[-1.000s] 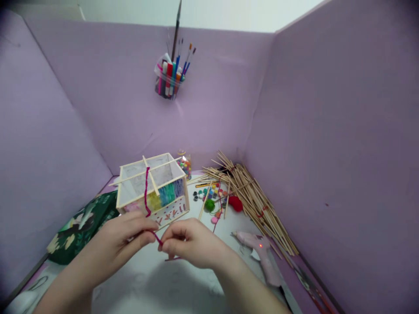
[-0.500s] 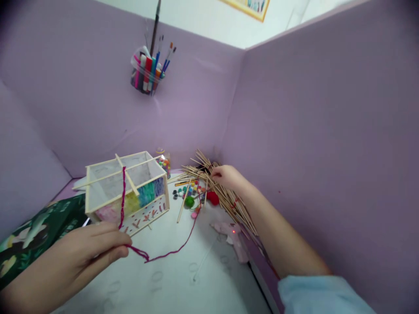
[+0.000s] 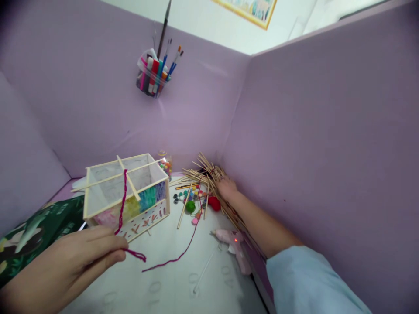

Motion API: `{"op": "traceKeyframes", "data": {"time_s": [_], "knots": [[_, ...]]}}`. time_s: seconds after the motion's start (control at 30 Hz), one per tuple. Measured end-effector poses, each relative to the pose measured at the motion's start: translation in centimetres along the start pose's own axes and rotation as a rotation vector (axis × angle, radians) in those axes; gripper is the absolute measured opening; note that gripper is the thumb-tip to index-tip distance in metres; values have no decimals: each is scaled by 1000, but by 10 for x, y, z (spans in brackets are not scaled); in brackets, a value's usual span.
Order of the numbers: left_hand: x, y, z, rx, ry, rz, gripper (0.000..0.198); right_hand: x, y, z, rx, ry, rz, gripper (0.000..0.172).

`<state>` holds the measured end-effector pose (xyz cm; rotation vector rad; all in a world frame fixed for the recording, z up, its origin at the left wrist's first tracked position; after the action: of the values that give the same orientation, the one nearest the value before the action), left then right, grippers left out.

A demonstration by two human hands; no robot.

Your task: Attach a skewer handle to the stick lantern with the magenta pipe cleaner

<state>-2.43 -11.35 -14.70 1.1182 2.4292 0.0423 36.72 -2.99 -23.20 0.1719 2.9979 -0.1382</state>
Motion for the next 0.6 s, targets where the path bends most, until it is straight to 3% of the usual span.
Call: {"op": "traceKeyframes", "data": {"time_s": [0.1, 0.23, 0.33, 0.5, 0.6], "knots": [[0, 1, 0, -19, 13, 26, 33, -15, 2, -18, -23, -1, 100, 27], [0, 4, 1, -17, 45, 90, 31, -31, -11, -58, -106, 71, 214, 18], [-1, 5, 4, -8, 51, 134, 26, -19, -33, -73, -212, 198, 199, 26], [-2, 4, 5, -110, 49, 104, 23, 31, -62, -44, -214, 568, -23, 37], [-6, 3, 5, -132, 59, 141, 20, 28, -57, -23, -208, 590, 21, 32]]}}
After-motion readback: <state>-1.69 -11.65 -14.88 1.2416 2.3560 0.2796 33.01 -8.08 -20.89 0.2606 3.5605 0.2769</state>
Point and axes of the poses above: each hand's wrist, its own y-axis towards the middle knuckle, its own z-axis out of the palm, x = y × z, the point moved 3 cm from there along y, towards the middle knuckle, and after that the axes turned 3 degrees about -z, right-handed, at the moved point
